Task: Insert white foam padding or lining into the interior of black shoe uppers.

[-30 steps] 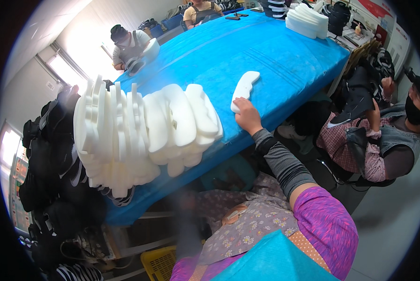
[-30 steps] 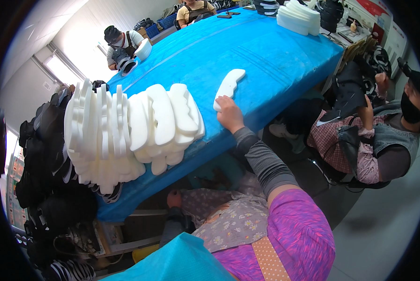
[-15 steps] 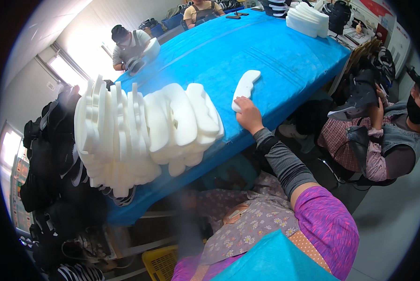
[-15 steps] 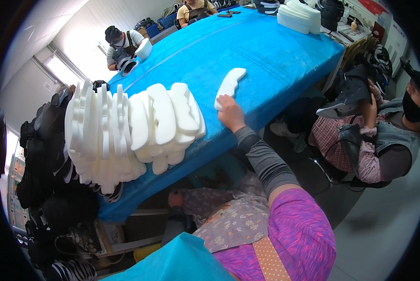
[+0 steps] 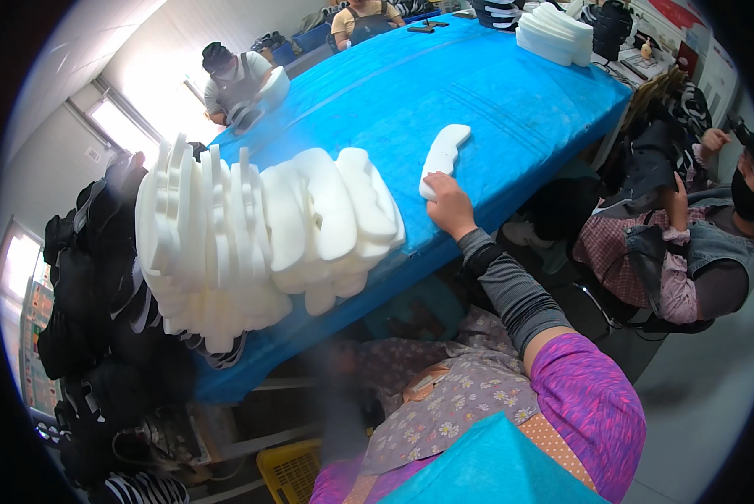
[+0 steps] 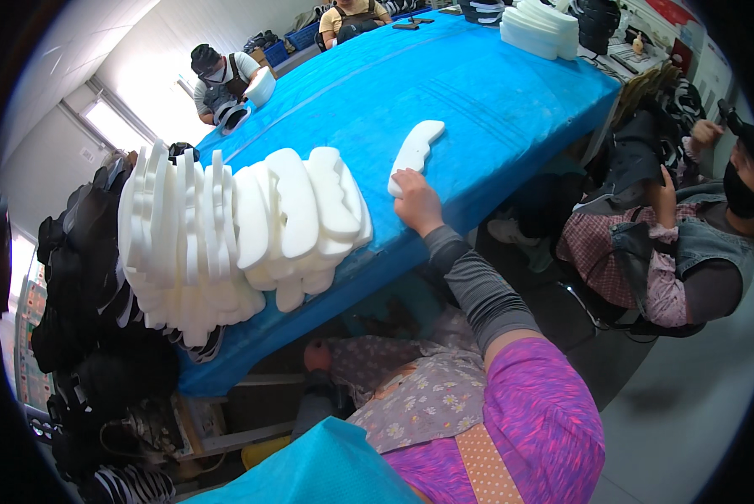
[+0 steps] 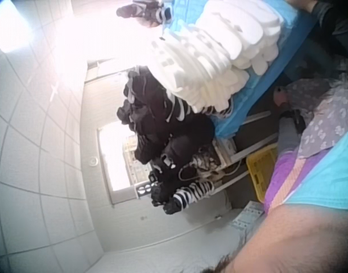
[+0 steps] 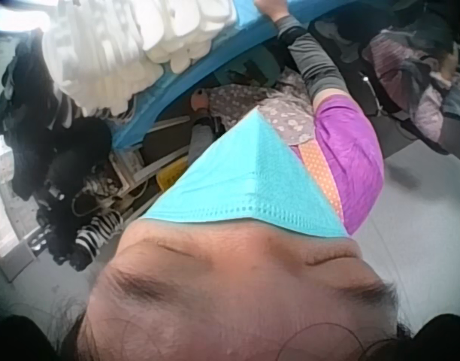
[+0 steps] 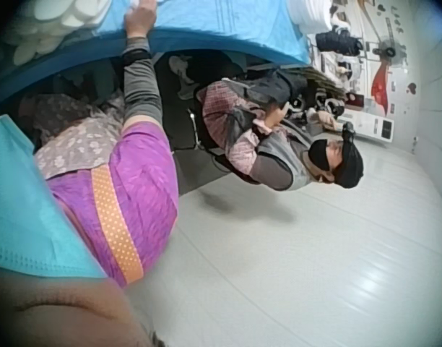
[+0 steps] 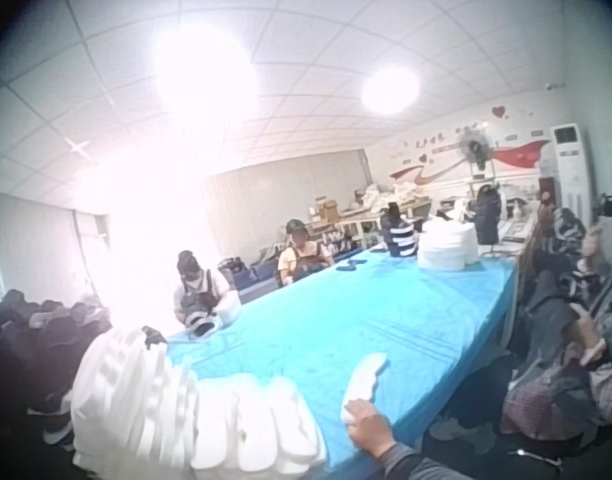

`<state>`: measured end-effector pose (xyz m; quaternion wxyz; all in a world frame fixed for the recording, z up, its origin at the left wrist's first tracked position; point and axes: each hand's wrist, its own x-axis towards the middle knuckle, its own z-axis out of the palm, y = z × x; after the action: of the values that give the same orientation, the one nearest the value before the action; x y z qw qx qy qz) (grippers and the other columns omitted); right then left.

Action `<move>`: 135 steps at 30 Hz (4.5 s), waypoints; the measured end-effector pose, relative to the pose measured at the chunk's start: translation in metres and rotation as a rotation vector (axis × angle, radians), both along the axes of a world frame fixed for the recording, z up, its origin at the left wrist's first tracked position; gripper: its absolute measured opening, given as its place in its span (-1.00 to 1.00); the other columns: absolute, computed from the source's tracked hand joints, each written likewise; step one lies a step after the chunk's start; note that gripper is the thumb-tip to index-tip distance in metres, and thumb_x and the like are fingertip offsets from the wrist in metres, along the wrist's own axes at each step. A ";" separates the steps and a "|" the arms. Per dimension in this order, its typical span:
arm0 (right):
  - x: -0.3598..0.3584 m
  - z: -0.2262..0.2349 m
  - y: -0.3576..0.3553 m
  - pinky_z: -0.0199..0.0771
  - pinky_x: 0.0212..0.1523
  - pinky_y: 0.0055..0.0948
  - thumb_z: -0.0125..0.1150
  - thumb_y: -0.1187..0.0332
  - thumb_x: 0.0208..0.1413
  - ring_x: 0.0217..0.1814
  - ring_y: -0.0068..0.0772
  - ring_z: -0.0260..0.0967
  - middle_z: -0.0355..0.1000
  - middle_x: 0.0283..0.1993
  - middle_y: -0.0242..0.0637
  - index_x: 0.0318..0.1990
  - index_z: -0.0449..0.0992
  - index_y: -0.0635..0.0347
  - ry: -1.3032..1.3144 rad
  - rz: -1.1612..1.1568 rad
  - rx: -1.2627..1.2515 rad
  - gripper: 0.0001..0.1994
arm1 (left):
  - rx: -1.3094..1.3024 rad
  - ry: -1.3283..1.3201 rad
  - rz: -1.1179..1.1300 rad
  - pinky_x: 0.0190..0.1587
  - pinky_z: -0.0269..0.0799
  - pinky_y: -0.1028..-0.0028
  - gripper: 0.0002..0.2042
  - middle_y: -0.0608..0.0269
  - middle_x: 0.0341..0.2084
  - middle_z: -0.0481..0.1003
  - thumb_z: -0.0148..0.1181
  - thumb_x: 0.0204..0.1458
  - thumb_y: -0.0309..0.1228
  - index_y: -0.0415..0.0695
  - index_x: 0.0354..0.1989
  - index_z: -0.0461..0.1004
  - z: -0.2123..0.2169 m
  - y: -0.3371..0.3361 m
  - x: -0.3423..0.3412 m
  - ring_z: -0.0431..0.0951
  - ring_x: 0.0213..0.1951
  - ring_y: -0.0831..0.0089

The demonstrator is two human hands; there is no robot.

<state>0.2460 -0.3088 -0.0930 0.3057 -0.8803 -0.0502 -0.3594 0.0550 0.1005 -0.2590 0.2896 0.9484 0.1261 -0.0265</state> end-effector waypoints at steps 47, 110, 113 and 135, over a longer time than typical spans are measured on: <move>-0.191 0.082 0.047 0.58 -0.12 -0.40 0.10 0.37 0.31 -0.22 -0.52 0.49 0.46 0.06 -0.22 0.15 0.39 0.30 1.010 1.049 1.212 -0.68 | -1.068 -0.773 0.199 0.04 0.48 0.37 -0.60 0.18 -0.06 0.55 0.39 0.02 -0.56 -0.29 0.05 0.46 0.239 -0.081 -0.068 0.54 -0.03 0.42; -0.211 0.113 0.107 0.49 -0.13 -0.63 0.28 0.63 0.01 -0.23 -0.69 0.38 0.22 0.20 -0.24 0.22 0.43 0.22 0.674 1.090 0.747 -0.45 | -0.748 -0.686 -0.530 0.47 -0.31 0.04 -0.30 -0.11 0.50 -0.14 0.12 0.21 -0.36 -0.11 0.50 -0.03 0.240 -0.120 -0.067 -0.22 0.52 -0.06; -0.210 0.112 0.108 0.49 -0.14 -0.64 0.29 0.63 0.01 -0.23 -0.70 0.38 0.23 0.19 -0.24 0.23 0.42 0.23 0.669 1.085 0.741 -0.45 | -0.796 -0.624 -0.494 0.48 -0.37 0.05 -0.25 -0.08 0.52 -0.21 0.04 0.16 -0.39 -0.09 0.53 -0.11 0.240 -0.123 -0.069 -0.27 0.53 -0.06; -0.210 0.110 0.106 0.52 -0.20 -0.66 0.28 0.63 0.06 -0.26 -0.71 0.39 0.23 0.05 -0.28 0.26 0.42 0.26 0.733 1.074 0.819 -0.46 | -0.892 -0.517 -0.553 0.48 -0.18 0.15 -0.21 0.13 0.55 -0.46 -0.18 0.13 -0.27 0.09 0.57 -0.30 0.233 -0.117 -0.064 -0.18 0.53 0.10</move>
<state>0.0358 -0.2032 0.0171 0.7370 -0.6145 -0.2293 0.1632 -0.0095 -0.0163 -0.0257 0.6645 0.7084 -0.2241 0.0806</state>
